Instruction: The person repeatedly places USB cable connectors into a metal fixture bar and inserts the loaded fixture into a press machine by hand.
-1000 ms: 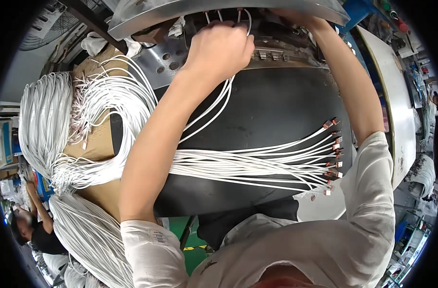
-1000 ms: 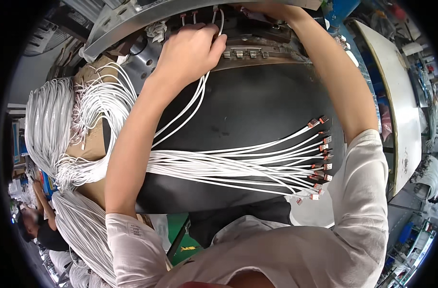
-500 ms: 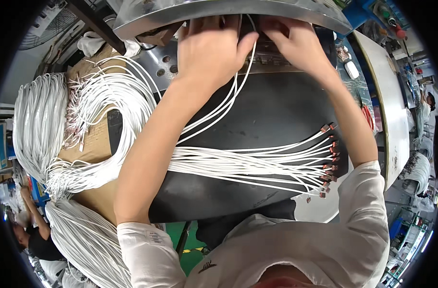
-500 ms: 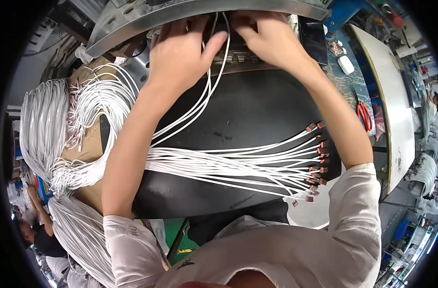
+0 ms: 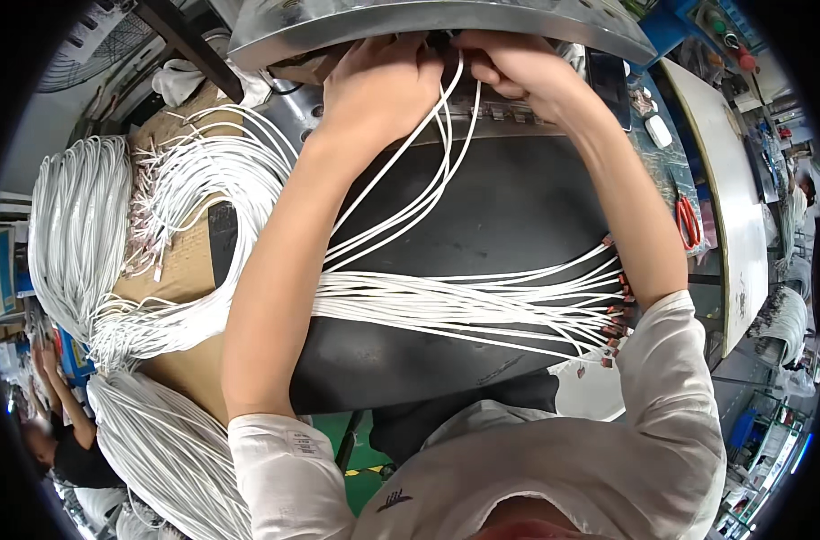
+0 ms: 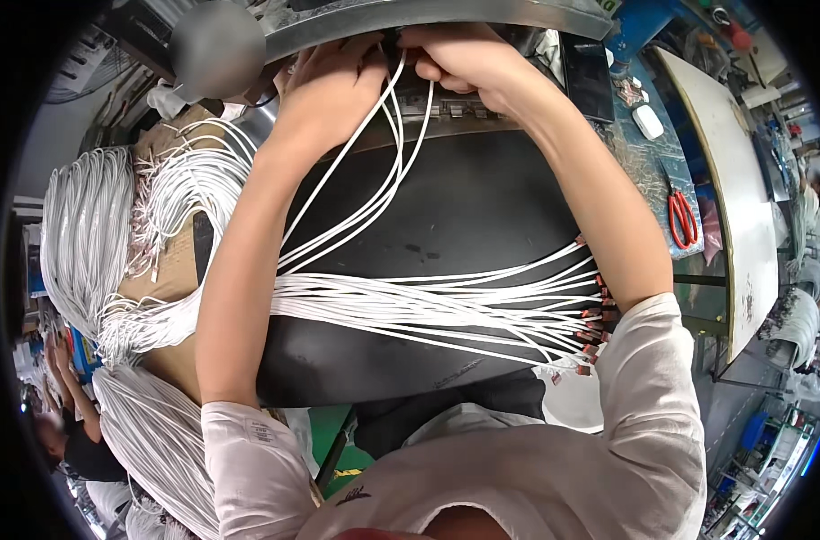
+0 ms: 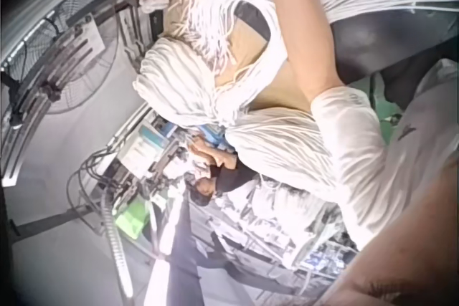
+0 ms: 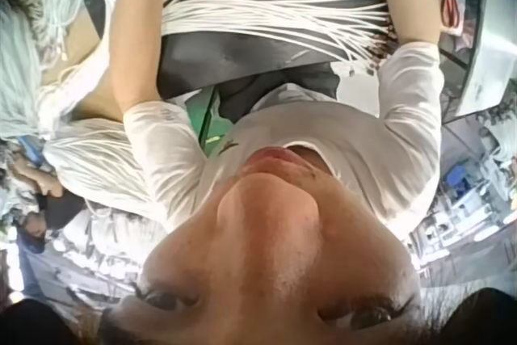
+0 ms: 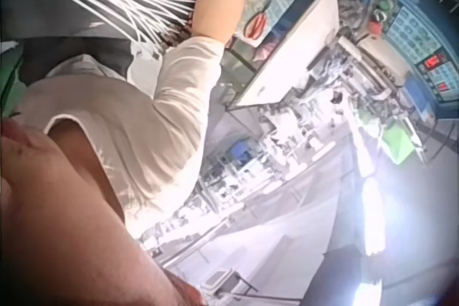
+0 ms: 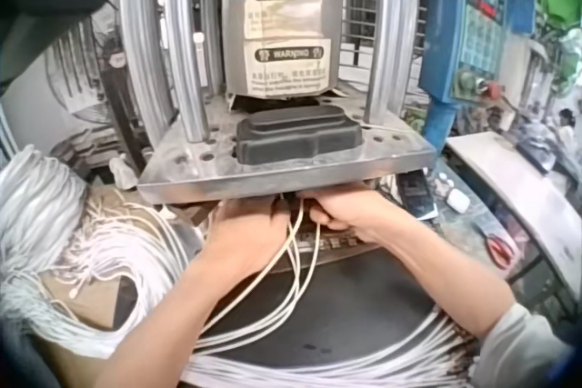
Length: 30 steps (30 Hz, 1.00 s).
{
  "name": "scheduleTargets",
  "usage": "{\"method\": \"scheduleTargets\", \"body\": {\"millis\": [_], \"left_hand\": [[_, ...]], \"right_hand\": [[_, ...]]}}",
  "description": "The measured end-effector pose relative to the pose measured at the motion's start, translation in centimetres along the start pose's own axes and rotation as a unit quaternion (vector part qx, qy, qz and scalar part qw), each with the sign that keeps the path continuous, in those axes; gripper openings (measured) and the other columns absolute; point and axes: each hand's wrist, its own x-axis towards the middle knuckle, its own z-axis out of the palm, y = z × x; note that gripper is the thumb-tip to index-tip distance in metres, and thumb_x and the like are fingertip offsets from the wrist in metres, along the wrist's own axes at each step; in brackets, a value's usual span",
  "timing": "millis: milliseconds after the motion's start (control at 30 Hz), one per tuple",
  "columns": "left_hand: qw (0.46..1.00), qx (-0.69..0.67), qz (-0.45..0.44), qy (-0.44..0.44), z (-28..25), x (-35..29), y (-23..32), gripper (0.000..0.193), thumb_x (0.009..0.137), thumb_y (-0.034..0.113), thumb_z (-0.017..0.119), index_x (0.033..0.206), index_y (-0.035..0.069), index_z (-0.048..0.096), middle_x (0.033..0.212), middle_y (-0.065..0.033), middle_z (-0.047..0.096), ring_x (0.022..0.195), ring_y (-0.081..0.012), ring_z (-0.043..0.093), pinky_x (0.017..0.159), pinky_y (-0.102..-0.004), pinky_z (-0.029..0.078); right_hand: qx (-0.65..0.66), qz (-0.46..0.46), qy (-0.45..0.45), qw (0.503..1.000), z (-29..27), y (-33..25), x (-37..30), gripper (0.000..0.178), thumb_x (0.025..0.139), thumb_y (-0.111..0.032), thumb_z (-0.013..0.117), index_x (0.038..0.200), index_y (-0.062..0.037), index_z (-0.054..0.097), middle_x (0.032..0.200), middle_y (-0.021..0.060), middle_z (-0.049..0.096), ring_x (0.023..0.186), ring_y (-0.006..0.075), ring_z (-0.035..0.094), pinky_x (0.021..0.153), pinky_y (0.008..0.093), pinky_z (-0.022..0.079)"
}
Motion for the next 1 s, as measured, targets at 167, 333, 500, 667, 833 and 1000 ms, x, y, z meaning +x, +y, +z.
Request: {"method": "scheduleTargets", "body": {"millis": [167, 333, 500, 667, 833, 1000], "left_hand": [[0.992, -0.087, -0.063, -0.07, 0.5, 1.3, -0.1, 0.041, 0.095, 0.032, 0.049, 0.131, 0.015, 0.061, 0.131, -0.0154, 0.061, 0.132, -0.038, 0.047, 0.111, -0.0569, 0.025], [0.997, -0.063, -0.019, -0.047, 0.9, 1.4, 0.1, 0.039, 0.092, 0.035, 0.048, 0.12, 0.014, 0.065, 0.123, -0.0199, 0.065, 0.113, -0.0413, 0.06, 0.099, -0.0494, 0.047], [0.998, 0.026, 0.03, 0.039, 1.7, 0.4, 0.2, 0.036, 0.091, 0.035, 0.049, 0.117, 0.019, 0.068, 0.124, -0.0171, 0.066, 0.116, -0.041, 0.059, 0.098, -0.0579, 0.045], [0.998, 0.057, 0.0, 0.019, 2.1, 0.3, 1.4, 0.036, 0.092, 0.037, 0.049, 0.119, 0.023, 0.068, 0.125, -0.0127, 0.066, 0.118, -0.0388, 0.059, 0.098, -0.063, 0.042], [0.993, 0.118, -0.017, 0.007, 1.8, 0.0, 1.9, 0.036, 0.093, 0.04, 0.049, 0.119, 0.023, 0.067, 0.125, -0.009, 0.066, 0.117, -0.0387, 0.059, 0.098, -0.0655, 0.041], [0.974, 0.2, 0.048, 0.091, 3.5, 0.9, 4.4, 0.036, 0.095, 0.037, 0.051, 0.118, 0.013, 0.067, 0.123, -0.0131, 0.066, 0.117, -0.0398, 0.059, 0.096, -0.0697, 0.04]], "right_hand": [[0.047, 0.007, -0.016, 0.999, -0.3, 0.0, 0.0, 0.022, 0.1, -0.024, 0.052, 0.087, -0.0088, 0.061, 0.058, -0.0032, 0.044, 0.046, 0.0041, 0.025, 0.042, 0.0244, 0.015], [-0.064, -0.014, -0.006, 0.998, -0.3, 0.8, 0.4, 0.024, 0.1, -0.025, 0.053, 0.087, -0.0061, 0.063, 0.062, 0.0, 0.05, 0.05, 0.0087, 0.037, 0.046, 0.0264, 0.028], [-0.359, -0.365, 0.232, 0.827, -3.3, 4.7, 2.7, 0.027, 0.096, -0.026, 0.059, 0.102, -0.0003, 0.065, 0.079, 0.0081, 0.064, 0.069, 0.0184, 0.059, 0.066, 0.03, 0.048], [0.441, -0.134, -0.12, 0.879, -8.9, 10.6, 9.7, 0.026, 0.098, -0.022, 0.056, 0.113, -0.0021, 0.063, 0.106, 0.012, 0.069, 0.095, 0.0245, 0.065, 0.084, 0.0388, 0.054], [0.139, -0.283, 0.02, 0.949, -7.0, 9.1, 9.3, 0.031, 0.09, -0.026, 0.063, 0.111, -0.0035, 0.064, 0.103, 0.0145, 0.069, 0.092, 0.0257, 0.066, 0.082, 0.0379, 0.054], [-0.452, -0.34, 0.182, 0.804, -7.4, 7.4, 8.4, 0.035, 0.09, -0.028, 0.063, 0.115, -0.005, 0.062, 0.107, 0.0153, 0.067, 0.092, 0.0255, 0.064, 0.082, 0.0376, 0.053]]}}
